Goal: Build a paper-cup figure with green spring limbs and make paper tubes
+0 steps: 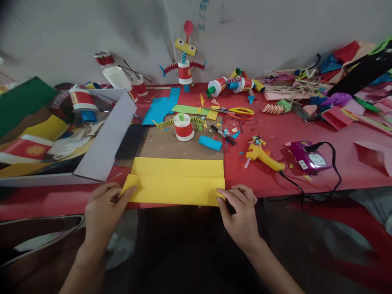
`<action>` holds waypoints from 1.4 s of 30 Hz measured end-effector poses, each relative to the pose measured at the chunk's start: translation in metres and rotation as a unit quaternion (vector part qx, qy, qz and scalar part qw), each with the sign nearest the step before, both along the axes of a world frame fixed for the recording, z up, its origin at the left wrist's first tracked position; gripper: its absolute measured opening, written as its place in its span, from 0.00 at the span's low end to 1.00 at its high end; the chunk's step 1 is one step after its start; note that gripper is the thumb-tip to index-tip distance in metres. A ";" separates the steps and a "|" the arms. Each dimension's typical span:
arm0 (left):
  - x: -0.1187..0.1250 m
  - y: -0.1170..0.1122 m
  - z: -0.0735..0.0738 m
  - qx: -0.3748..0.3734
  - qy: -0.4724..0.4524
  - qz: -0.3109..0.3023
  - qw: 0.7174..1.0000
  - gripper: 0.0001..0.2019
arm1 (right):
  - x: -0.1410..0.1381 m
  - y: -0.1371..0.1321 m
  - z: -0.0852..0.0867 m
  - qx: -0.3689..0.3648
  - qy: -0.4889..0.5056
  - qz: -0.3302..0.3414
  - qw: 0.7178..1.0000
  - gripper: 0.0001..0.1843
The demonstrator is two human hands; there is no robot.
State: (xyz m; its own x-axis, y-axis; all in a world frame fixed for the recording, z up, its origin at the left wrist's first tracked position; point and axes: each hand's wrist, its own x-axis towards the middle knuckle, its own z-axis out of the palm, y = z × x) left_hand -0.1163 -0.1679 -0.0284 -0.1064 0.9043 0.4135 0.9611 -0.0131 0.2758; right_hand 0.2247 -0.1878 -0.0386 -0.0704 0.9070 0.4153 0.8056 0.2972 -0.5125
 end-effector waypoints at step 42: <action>0.015 -0.003 0.021 -0.071 0.121 -0.224 0.964 0.28 | -0.004 0.054 0.016 -0.052 -0.045 0.069 0.995 0.13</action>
